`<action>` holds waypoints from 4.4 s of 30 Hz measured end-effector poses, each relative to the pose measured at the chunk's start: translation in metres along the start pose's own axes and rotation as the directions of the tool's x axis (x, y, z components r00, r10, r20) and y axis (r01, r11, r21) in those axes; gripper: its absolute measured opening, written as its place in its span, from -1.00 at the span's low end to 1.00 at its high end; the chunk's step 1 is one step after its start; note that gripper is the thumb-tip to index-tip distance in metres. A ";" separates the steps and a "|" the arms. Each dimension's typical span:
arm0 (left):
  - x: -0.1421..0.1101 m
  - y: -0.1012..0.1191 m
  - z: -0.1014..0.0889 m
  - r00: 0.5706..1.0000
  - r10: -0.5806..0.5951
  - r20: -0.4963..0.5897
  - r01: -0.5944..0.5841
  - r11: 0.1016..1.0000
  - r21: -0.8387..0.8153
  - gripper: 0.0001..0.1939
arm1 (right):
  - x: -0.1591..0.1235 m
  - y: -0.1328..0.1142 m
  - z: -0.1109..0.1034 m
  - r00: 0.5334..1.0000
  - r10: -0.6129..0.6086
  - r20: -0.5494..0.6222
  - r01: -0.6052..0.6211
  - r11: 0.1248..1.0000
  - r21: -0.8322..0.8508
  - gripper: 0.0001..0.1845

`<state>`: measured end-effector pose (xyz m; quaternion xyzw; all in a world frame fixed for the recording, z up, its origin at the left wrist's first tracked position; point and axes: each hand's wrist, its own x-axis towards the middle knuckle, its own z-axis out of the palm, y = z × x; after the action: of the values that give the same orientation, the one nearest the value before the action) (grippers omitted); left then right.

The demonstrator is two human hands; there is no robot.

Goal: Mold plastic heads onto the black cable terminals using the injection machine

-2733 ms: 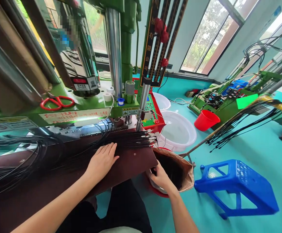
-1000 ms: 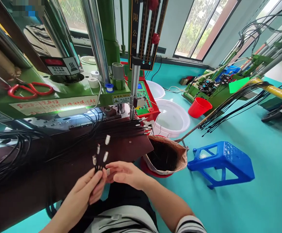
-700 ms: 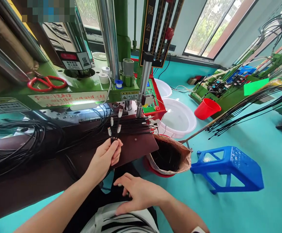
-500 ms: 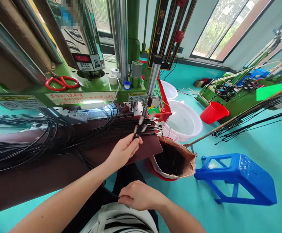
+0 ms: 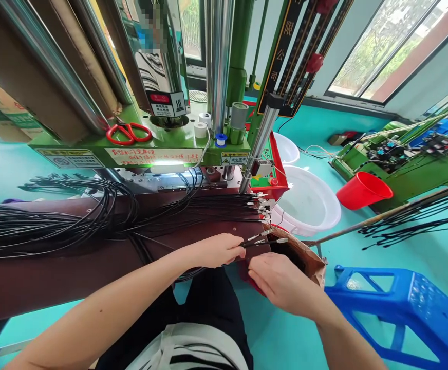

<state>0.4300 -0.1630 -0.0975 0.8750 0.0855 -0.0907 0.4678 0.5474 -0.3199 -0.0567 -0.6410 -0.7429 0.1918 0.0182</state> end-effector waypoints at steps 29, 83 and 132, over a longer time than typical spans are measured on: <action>0.008 -0.051 -0.011 0.924 0.042 -0.381 0.245 0.698 0.672 -0.76 | 0.073 0.001 0.081 0.698 0.683 -0.215 0.459 -0.197 0.867 -0.77; -0.043 -0.014 0.054 0.916 -0.292 -0.275 -0.071 0.556 -0.828 -0.62 | 0.122 -0.009 -0.010 0.991 -0.044 0.126 -0.039 0.807 0.589 -0.54; -0.019 -0.044 0.038 0.788 -0.467 -0.401 -0.149 0.487 -0.860 -0.64 | 0.102 -0.003 0.077 0.851 0.514 -0.108 0.203 -0.132 0.970 -0.43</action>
<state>0.3988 -0.1719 -0.1486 0.4916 0.3453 0.1943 0.7755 0.5058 -0.2427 -0.1490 -0.5202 -0.2273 0.5157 0.6417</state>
